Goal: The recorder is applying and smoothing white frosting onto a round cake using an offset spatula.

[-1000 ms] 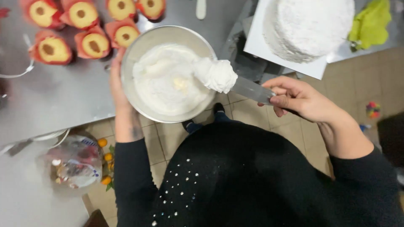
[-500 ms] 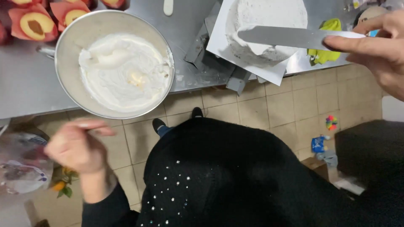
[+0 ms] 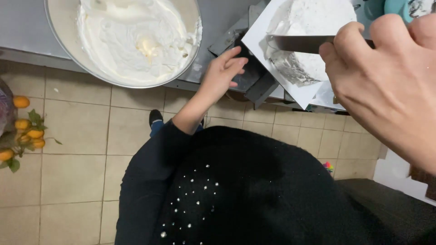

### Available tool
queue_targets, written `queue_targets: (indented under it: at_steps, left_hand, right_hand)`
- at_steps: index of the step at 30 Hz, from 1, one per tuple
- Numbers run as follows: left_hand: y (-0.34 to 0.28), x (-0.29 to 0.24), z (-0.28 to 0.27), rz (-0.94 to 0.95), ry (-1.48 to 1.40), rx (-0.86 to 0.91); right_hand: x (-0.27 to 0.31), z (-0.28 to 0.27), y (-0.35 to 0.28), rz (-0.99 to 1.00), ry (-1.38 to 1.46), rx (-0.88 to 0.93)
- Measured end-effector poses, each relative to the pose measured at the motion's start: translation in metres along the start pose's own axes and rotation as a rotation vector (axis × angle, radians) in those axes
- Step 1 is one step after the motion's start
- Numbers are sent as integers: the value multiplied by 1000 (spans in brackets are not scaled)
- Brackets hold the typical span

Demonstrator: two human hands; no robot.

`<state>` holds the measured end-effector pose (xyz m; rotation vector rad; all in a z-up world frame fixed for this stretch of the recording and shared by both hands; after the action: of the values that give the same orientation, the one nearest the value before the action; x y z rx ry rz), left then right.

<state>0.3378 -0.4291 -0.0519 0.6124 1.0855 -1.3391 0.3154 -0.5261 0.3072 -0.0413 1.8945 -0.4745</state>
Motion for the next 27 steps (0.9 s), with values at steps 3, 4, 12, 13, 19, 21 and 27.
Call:
queue_targets:
  at_steps: [3,4,12,13,19,21,27]
  left_hand:
    - [16,-2,2,23,-42,-16]
    - [21,-4,3,25,-56,-24]
    - [31,-19,15,-10,-36,-3]
    - [33,-22,16,7,-18,3]
    - [29,-25,16,-5,4,34]
    - [29,-22,16,-5,-11,41]
    - [30,-18,18,-18,-53,52]
  right_hand:
    - [1,0,8,-16,-59,-15]
    - [1,1,11,-34,-77,4]
    - [-2,18,36,-47,-6,161]
    - [-4,23,40,-36,-15,175]
    - [-3,38,46,24,23,193]
    - [-2,31,45,21,47,200]
    - [-2,40,45,-16,152,201]
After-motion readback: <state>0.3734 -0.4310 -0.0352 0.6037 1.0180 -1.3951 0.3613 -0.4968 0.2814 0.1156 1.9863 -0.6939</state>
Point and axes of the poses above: each hand's wrist, its own y-axis towards the middle knuckle, its own z-axis out of the palm, x = y × z, the point moved 5 cm from there along y, towards the middle knuckle, and after that the axes turned 2 degrees about -y, right-handed, at the moved point
